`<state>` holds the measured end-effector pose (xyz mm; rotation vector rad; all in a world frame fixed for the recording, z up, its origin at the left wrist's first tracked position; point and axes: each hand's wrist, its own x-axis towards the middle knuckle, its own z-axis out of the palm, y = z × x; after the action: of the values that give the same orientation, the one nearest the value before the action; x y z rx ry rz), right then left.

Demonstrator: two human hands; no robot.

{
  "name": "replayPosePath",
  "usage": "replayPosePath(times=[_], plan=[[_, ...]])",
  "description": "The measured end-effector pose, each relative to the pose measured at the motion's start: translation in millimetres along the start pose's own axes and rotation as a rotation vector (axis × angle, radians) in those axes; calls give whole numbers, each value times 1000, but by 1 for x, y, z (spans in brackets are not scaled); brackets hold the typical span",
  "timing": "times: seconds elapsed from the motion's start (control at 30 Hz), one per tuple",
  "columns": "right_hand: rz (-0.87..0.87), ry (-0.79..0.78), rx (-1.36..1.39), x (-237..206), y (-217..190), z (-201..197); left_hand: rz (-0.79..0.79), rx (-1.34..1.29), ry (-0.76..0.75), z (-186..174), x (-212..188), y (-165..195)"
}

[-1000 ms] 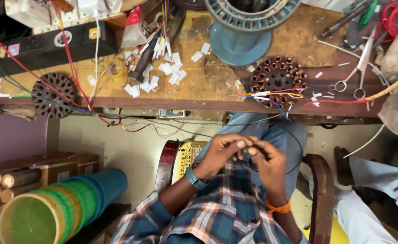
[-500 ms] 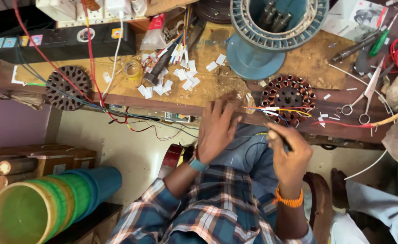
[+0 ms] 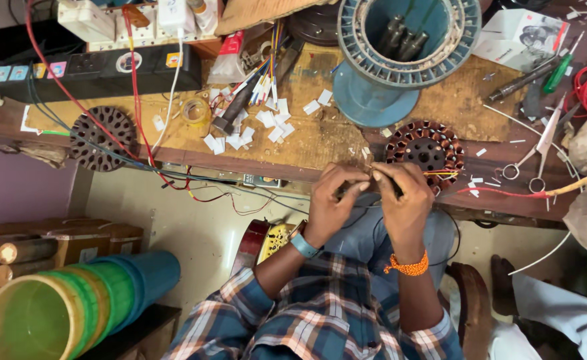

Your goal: The person works on a circular copper-wound stator, stripping wire insulation with pliers, twisting wires, and using a soldering iron to join connections. They handle multiple colored wires and small white insulating pieces while seated at a cluttered workbench.

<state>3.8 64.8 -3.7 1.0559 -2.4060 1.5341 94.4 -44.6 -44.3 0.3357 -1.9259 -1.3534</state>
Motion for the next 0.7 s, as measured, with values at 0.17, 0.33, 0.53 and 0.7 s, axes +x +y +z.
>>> replayPosePath(times=[0.17,0.33,0.53,0.7], plan=[[70,-85,39,7,2,-12,-65,-24,-37,-2,5,-5],[87,-121,61,14,3,-17,82,9,-61,-7,10,-7],[-64,-174,-1,21,-3,-24,242,173,-32,-10,15,-3],[-161,-266,-167,23,-19,-38,460,393,-138,-25,23,3]])
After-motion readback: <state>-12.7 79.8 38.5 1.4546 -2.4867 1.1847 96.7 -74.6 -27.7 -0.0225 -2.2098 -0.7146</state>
